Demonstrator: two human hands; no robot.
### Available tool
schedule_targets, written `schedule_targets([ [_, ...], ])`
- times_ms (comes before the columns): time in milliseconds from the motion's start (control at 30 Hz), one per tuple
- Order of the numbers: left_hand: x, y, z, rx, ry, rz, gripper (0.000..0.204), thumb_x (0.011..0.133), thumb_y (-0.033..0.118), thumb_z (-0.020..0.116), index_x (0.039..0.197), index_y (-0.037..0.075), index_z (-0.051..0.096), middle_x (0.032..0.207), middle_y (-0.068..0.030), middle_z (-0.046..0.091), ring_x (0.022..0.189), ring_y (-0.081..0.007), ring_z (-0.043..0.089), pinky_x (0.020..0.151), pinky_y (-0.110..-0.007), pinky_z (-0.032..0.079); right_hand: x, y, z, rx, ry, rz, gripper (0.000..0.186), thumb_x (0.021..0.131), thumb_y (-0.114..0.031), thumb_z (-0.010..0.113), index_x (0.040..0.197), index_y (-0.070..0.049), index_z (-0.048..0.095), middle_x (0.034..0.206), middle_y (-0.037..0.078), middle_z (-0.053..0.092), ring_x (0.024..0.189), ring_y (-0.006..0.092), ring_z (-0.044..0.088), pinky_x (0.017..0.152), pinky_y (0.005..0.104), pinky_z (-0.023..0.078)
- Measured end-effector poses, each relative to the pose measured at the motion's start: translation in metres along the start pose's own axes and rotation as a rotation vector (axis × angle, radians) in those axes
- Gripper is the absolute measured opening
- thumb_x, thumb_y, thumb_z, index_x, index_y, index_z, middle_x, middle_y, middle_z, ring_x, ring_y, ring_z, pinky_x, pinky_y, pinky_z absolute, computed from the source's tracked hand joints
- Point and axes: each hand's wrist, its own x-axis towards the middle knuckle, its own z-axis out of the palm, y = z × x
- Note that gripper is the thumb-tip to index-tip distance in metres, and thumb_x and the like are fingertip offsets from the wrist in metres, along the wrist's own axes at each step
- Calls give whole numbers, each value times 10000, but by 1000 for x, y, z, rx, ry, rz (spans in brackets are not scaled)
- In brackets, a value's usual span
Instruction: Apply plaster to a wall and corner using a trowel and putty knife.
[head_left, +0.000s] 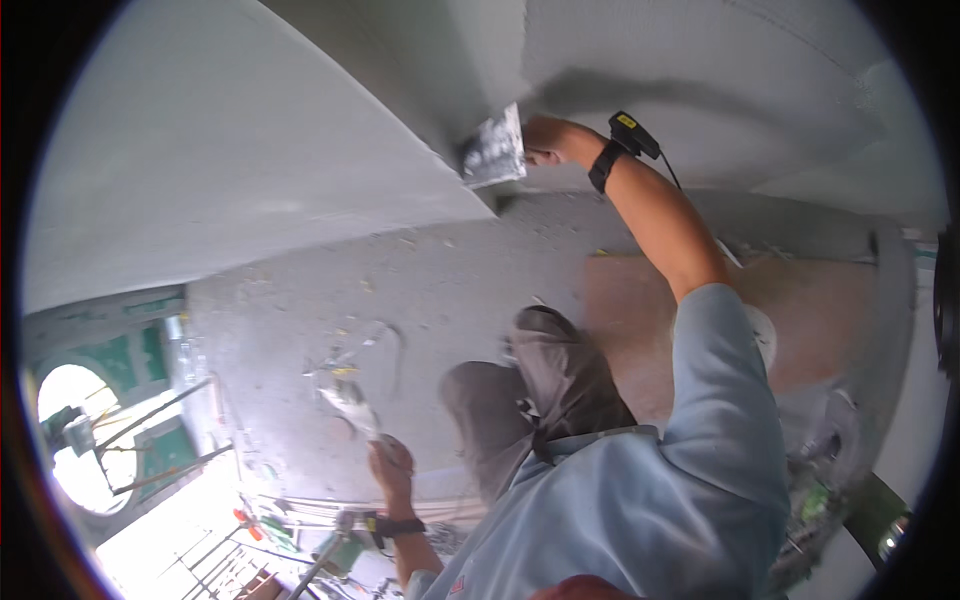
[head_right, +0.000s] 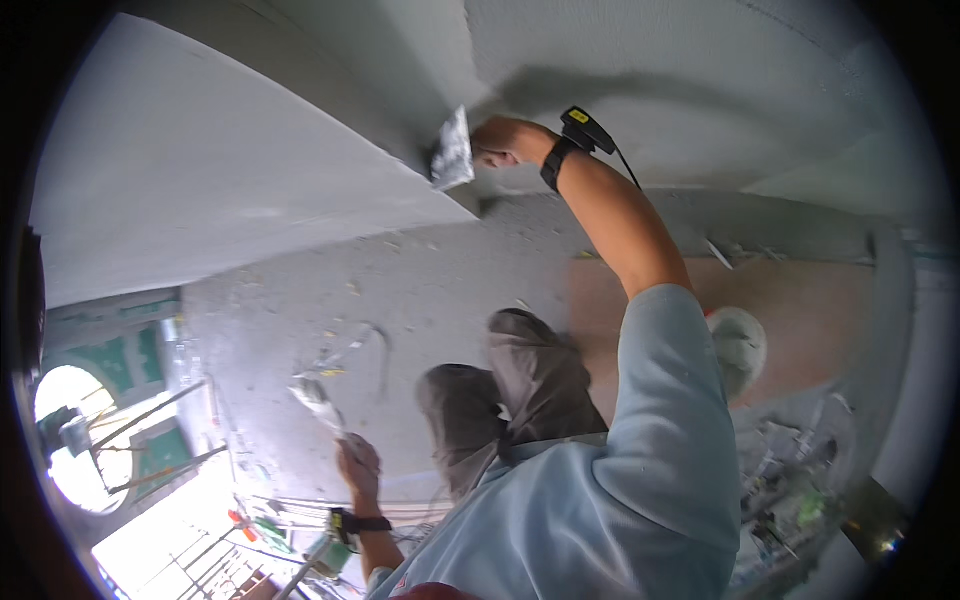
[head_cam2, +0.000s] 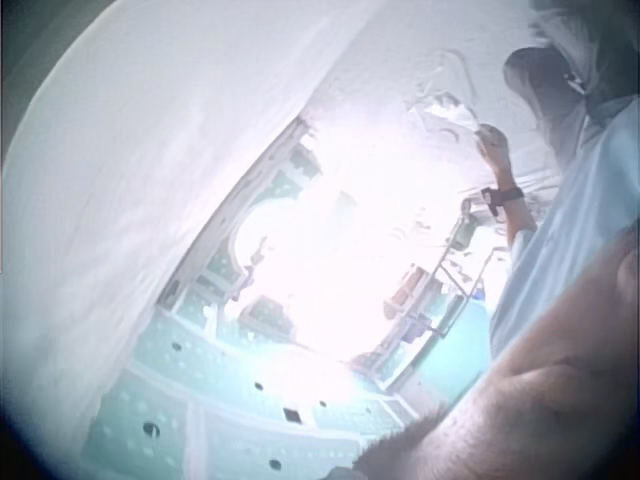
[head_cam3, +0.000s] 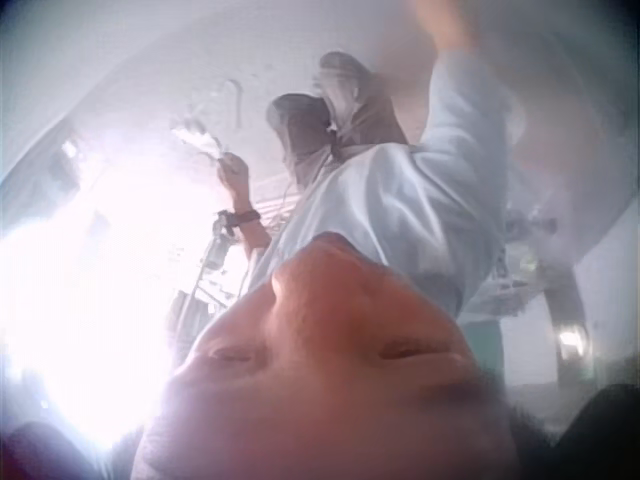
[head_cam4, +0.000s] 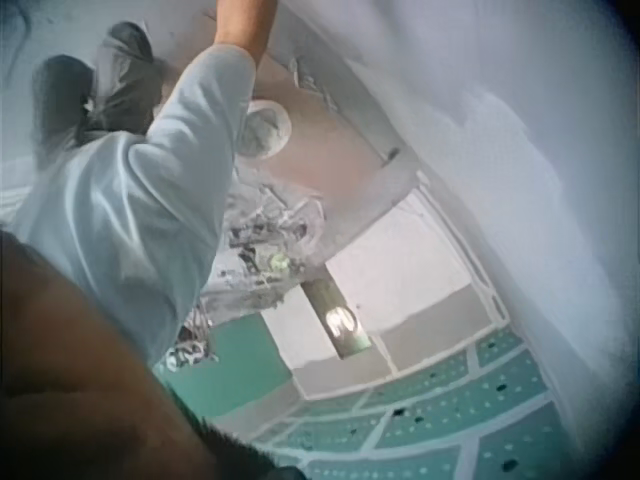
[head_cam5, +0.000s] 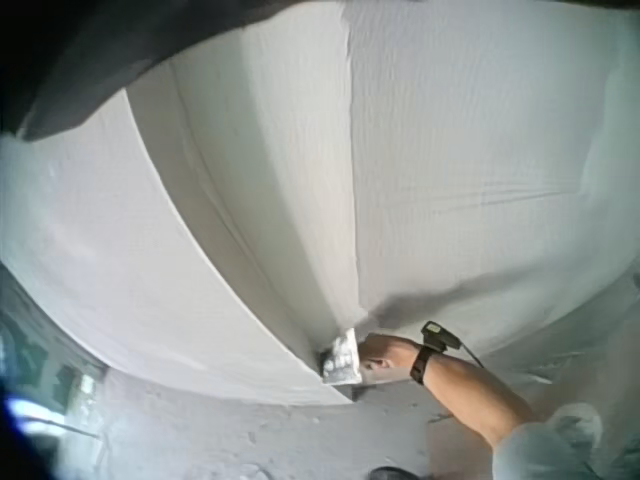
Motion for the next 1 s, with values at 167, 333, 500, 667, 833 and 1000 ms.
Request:
schedule_targets([
  [167, -28, -11, -38, -201, 1, 27, 332, 896, 425, 413, 786, 115, 464, 543, -7, 417, 416, -101, 401, 348, -214, 289, 19, -26, 1, -211, 14, -13, 223, 710, -231, 560, 580, -73, 470, 499, 0, 372, 369, 71, 249, 337, 242, 152],
  [333, -24, -40, -61, -126, 54, -31, 357, 899, 450, 384, 776, 122, 452, 544, 5, 404, 377, -97, 361, 320, -215, 264, -34, -53, 18, 181, -29, -82, 201, 748, -218, 520, 605, -84, 474, 515, 5, 403, 363, 32, 242, 313, 204, 145],
  [500, -37, -35, -72, -69, -35, 40, 374, 910, 450, 351, 763, 116, 434, 557, -1, 409, 380, -91, 356, 317, -211, 249, -73, -84, 42, 72, -20, -157, 211, 784, -257, 496, 649, -96, 476, 552, 25, 441, 371, 18, 243, 313, 176, 164],
  [667, -21, -45, -76, -68, -112, 81, 392, 910, 458, 342, 779, 99, 428, 559, 3, 394, 392, -75, 353, 319, -203, 234, -125, -114, 70, 57, 44, -161, 251, 833, -333, 466, 740, -101, 479, 602, 47, 477, 366, -2, 277, 300, 146, 198],
  [833, -41, -23, -51, -86, -135, 107, 388, 911, 452, 348, 787, 95, 433, 567, 4, 394, 401, -73, 344, 329, -202, 232, -197, -168, 64, 18, -30, -263, 279, 857, -346, 432, 822, -82, 513, 632, 72, 487, 358, -14, 252, 286, 119, 212],
  [1000, -52, 2, -31, -118, -196, 136, 379, 913, 435, 364, 800, 81, 442, 574, 3, 397, 425, -74, 344, 362, -201, 251, -269, -231, 60, 12, 62, -334, 322, 867, -320, 429, 939, -26, 538, 654, 91, 502, 363, -21, 240, 283, 111, 223],
])
